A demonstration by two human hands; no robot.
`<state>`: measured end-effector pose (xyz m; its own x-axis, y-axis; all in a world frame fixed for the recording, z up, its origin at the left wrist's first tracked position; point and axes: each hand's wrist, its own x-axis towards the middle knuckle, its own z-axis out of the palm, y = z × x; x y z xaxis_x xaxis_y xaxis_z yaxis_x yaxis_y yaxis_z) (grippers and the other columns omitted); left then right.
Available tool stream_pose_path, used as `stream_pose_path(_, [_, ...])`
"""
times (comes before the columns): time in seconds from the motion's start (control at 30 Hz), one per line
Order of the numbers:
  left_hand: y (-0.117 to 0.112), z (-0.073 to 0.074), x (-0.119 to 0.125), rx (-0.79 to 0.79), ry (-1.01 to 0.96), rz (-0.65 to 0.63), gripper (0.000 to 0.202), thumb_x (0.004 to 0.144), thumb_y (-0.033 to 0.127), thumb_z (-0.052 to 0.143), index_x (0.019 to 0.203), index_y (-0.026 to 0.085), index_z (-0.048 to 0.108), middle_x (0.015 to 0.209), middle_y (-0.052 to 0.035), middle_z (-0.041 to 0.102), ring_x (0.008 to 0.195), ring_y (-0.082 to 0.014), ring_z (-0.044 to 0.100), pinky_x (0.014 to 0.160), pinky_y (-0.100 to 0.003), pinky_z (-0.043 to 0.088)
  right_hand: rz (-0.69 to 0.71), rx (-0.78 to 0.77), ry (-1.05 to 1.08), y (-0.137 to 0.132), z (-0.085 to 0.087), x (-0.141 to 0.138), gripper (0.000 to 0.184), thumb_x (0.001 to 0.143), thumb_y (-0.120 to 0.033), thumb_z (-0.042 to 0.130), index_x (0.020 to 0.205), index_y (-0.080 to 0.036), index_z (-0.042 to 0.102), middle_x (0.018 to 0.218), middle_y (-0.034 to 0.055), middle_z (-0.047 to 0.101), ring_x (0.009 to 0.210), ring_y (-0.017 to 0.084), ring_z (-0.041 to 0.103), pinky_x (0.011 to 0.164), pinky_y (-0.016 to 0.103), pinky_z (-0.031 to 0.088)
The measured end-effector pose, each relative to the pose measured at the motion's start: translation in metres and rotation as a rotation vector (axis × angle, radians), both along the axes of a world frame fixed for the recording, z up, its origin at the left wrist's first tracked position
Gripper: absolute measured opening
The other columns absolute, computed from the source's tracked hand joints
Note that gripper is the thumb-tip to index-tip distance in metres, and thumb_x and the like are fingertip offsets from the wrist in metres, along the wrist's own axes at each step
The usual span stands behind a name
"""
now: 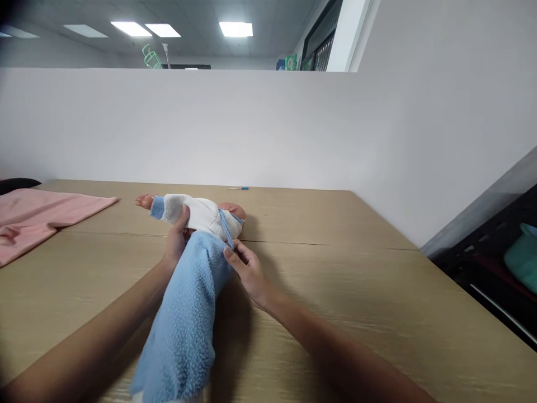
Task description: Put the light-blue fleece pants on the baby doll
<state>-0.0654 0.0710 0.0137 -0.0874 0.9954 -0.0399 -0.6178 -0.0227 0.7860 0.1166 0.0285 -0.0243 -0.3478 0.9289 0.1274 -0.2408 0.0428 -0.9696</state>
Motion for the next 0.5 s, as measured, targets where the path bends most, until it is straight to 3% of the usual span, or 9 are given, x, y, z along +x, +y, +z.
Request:
stream_pose_path(0.1, [0.001,0.0,-0.006,-0.009,-0.018,-0.03,0.061,0.085,0.077,0.078,0.116,0.024,0.078,0.094,-0.0083,0.083,0.107,-0.0365,0.078,0.086,-0.05,0.066,-0.006,-0.076,0.041,0.002,-0.001,-0.004,0.065,0.084,-0.081,0.081,0.125,-0.031,0.069,0.13,0.0044,0.073,0.128,0.029,0.062,0.117,0.043,0.05])
stream_pose_path(0.27, [0.005,-0.003,-0.018,-0.026,-0.128,-0.074,0.054,0.093,0.069,0.074,0.121,0.022,0.077,0.103,-0.0079,0.085,0.116,-0.0339,0.079,0.101,-0.051,0.066,0.159,0.081,-0.153,-0.001,0.001,0.004,0.053,0.09,-0.075,0.079,0.114,-0.029,0.071,0.121,0.004,0.072,0.122,0.029,0.063,0.116,0.046,0.049])
stream_pose_path(0.37, [0.01,-0.007,-0.025,-0.028,-0.21,-0.102,0.047,0.102,0.061,0.067,0.123,0.02,0.076,0.104,-0.0068,0.086,0.116,-0.0323,0.08,0.108,-0.049,0.064,0.131,0.142,-0.236,-0.008,-0.006,0.005,0.052,0.093,-0.077,0.073,0.102,-0.026,0.073,0.119,0.0063,0.07,0.122,0.031,0.063,0.118,0.049,0.046])
stream_pose_path(0.5, [0.016,-0.013,-0.034,0.022,-0.334,-0.121,0.046,0.106,0.058,0.062,0.132,0.022,0.075,0.106,-0.0071,0.087,0.118,-0.0322,0.08,0.111,-0.047,0.063,0.065,0.002,-0.045,-0.015,-0.017,-0.008,0.049,0.098,-0.074,0.071,0.12,-0.03,0.074,0.133,0.0057,0.072,0.134,0.03,0.061,0.129,0.05,0.039])
